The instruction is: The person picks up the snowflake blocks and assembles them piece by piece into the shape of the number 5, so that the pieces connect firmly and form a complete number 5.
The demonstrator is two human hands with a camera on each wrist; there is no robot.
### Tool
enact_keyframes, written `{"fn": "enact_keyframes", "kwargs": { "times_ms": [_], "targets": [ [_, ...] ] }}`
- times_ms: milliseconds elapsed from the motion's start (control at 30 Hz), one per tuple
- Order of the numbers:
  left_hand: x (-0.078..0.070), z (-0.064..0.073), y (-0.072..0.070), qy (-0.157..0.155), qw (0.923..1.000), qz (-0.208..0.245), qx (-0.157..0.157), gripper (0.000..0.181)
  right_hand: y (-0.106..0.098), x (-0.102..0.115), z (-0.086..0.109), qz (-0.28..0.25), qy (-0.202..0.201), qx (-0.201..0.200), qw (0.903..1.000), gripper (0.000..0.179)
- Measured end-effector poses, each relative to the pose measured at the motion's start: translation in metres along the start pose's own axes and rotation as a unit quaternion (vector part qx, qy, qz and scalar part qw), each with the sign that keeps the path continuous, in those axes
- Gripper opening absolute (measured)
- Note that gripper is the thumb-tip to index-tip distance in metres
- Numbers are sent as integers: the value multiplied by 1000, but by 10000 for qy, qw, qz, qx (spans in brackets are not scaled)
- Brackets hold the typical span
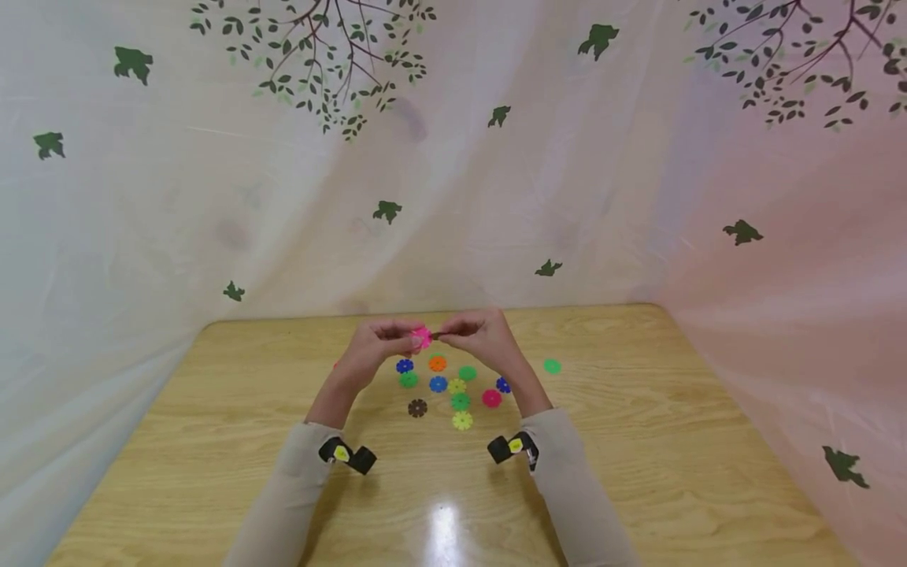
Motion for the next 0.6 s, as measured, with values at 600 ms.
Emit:
{"fn": "enact_keyframes", "kwargs": {
  "times_ms": [600],
  "targets": [
    [-1,3,4,-181,9992,305,196,29,3,6,1,132,-335,189,9992,5]
  ]
}}
Point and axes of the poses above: each hand's wrist, its own z-axis away from the middle knuckle, its own y-axis out of the palm, x = y × z, the point moved 3 cm from there along -z, towards the middle knuckle, and after that the axes turned 11 degrees about -z, right-handed, at the moved point
